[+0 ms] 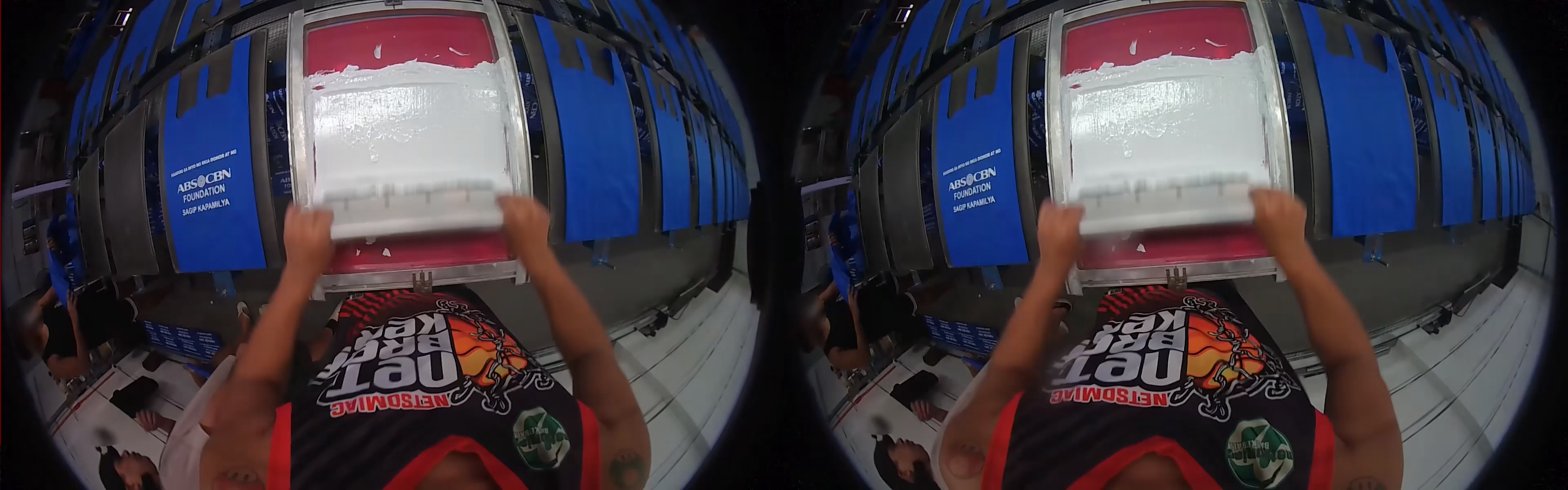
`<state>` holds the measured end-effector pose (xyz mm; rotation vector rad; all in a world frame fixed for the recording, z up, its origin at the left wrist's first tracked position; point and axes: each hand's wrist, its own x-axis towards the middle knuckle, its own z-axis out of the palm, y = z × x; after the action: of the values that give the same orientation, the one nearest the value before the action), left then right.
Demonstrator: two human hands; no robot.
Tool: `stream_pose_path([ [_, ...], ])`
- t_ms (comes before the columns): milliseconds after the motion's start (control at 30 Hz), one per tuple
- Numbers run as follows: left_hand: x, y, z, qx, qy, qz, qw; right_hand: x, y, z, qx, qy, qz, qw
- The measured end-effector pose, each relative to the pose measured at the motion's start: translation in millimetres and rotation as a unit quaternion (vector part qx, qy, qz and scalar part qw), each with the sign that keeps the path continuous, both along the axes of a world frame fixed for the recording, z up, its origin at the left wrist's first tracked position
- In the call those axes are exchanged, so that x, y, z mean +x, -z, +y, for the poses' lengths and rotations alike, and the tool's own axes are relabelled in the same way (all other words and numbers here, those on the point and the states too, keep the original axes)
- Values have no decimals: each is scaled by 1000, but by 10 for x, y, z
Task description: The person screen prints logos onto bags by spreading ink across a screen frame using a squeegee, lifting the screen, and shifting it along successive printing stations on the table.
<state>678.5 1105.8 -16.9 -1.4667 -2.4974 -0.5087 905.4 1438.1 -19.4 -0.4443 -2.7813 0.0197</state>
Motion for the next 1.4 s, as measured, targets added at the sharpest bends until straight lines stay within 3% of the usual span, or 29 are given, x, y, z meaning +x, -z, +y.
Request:
stream_pose_path([
  [100,-1162,99,807,-80,6,74,994,-1062,-79,764,-9,29,-82,996],
  [133,-1429,-123,1077,-147,-20,35,988,-1389,-236,951,-8,53,-141,989],
  [167,-1573,-389,1248,-130,-22,-23,991,-1575,-304,1142,-10,28,-169,985],
  [267,-1372,-681,1076,-230,-35,-32,972,-1279,-585,937,-43,23,-212,976],
  [333,-690,-735,539,-263,-34,-53,963,-645,-581,534,-78,52,-354,931],
  [400,61,-615,48,-169,27,-35,985,90,-440,30,-137,28,-225,964],
  [433,339,-367,-117,-78,-5,-96,992,251,-348,-97,-135,-1,-93,987],
  [500,120,-285,42,-41,3,-59,997,96,-279,-41,-124,13,-49,991],
  [567,-352,-133,365,1,3,6,1000,-443,-220,341,-73,25,-95,993],
  [667,-1373,-231,1084,-157,-33,-6,987,-1448,-319,1000,-54,71,-179,980],
  [767,-1790,-821,1628,-323,-104,-95,936,-2014,-672,1417,-55,1,-297,953],
  [800,-1776,-857,1720,-321,-98,-91,937,-1987,-663,1394,-54,8,-295,954],
  [867,-1691,-914,2007,-375,-112,-44,919,-1969,-592,1378,-66,48,-206,975],
  [900,-1490,-868,2159,-298,-56,-84,949,-1851,-554,1246,-17,4,-36,999],
  [933,-1237,-830,2312,-218,2,-122,968,-1662,-558,1042,37,-39,134,989],
  [1000,-1119,-864,2497,-207,24,-130,969,-1122,-699,523,-50,12,129,990],
  [1033,-1263,-847,2562,-212,28,-132,968,-777,-825,166,-281,100,25,954],
  [1067,-1432,-863,2613,-210,35,-128,969,-409,-845,-67,-510,144,-115,840],
  [1100,-1608,-883,2630,-216,59,-123,967,-110,-793,-332,-597,141,-247,750],
  [1133,-1733,-933,2647,-221,82,-116,965,120,-776,-559,-596,98,-324,728],
  [1167,-1779,-1010,2654,-221,90,-107,965,459,-291,-859,-599,67,-383,700],
  [1233,-1713,-1096,2615,-170,55,-92,980,601,-155,-1519,-744,91,-154,644],
  [1300,-1584,-955,2608,-192,41,-105,975,541,68,-1690,-803,159,-204,537],
  [1333,-1509,-893,2600,-202,13,-120,972,550,100,-1703,-822,194,-136,518],
  [1367,-1423,-824,2565,-206,22,-113,972,578,97,-1743,-826,195,-125,514],
  [1400,-1315,-774,2516,-213,6,-85,973,564,-14,-1756,-783,205,-136,571],
])
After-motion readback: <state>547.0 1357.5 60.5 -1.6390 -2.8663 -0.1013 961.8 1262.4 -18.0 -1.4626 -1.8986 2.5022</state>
